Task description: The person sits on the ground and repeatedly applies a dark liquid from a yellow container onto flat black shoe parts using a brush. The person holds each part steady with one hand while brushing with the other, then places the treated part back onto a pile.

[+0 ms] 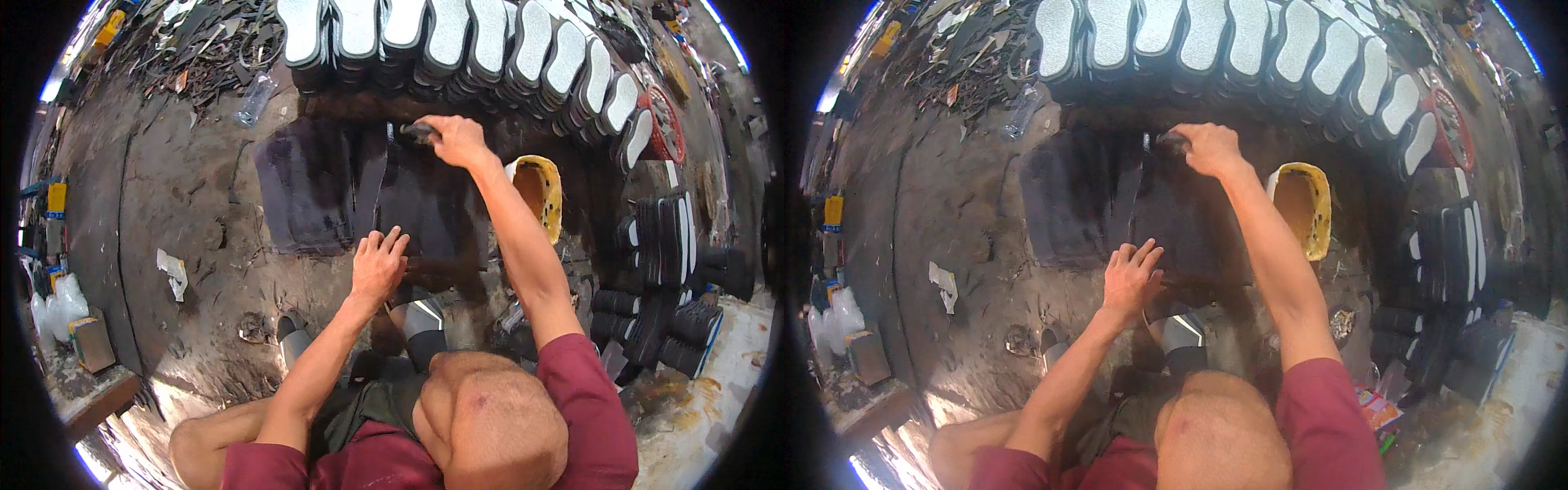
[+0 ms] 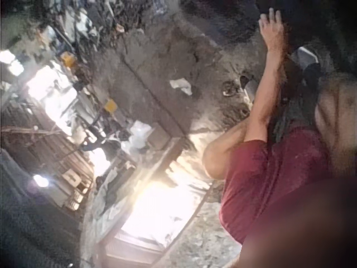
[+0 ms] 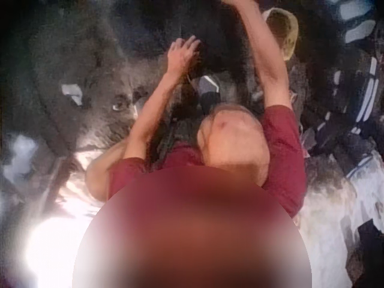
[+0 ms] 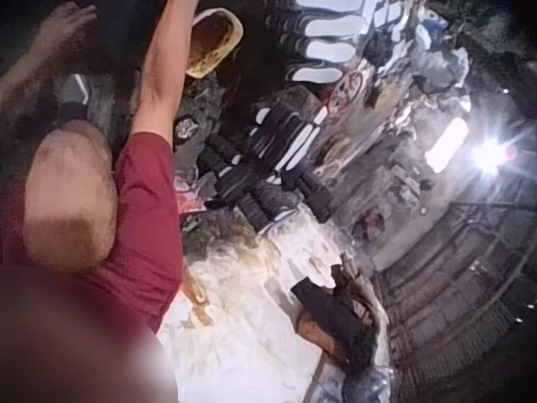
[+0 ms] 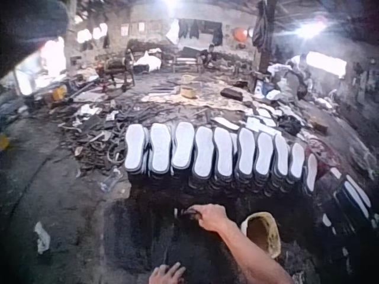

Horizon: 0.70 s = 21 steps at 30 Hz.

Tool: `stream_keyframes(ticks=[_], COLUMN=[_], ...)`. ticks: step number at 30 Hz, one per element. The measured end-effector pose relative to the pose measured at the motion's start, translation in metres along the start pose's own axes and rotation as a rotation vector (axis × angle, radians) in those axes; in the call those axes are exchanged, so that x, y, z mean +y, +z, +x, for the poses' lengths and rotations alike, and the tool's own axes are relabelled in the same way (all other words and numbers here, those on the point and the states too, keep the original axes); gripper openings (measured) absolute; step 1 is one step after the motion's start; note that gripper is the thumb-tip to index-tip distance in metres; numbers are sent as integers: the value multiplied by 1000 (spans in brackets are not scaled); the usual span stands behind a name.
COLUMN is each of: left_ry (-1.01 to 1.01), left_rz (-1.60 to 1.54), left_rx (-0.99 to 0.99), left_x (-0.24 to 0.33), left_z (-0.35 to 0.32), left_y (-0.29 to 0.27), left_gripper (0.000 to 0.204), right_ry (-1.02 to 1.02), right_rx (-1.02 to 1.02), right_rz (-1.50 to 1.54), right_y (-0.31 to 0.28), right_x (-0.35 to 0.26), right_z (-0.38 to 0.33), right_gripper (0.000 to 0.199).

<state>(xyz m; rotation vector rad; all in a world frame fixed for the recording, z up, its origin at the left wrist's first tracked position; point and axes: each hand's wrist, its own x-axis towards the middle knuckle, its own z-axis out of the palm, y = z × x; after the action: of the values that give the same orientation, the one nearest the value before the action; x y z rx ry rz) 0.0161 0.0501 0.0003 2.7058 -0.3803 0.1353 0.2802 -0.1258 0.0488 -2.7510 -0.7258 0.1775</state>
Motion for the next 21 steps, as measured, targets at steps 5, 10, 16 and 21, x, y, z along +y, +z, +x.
stream_keyframes(ticks=[5,10,16,21], left_ry=[27,-231,-225,9], left_rz=[-173,-234,-256,-113], left_rx=[171,525,477,76], left_x=[-8,-40,-43,0], left_z=[-15,-24,-22,-4], left_y=[-9,-26,-40,-30], left_gripper=[46,38,41,61], right_ry=[-174,-359,-245,116], right_rx=[-29,153,-21,446], right_rz=[74,-37,439,1136], right_y=[35,55,38,-49], right_x=[-42,-87,-97,-57], right_z=[-100,-200,-219,-182], right_gripper=[36,42,45,34])
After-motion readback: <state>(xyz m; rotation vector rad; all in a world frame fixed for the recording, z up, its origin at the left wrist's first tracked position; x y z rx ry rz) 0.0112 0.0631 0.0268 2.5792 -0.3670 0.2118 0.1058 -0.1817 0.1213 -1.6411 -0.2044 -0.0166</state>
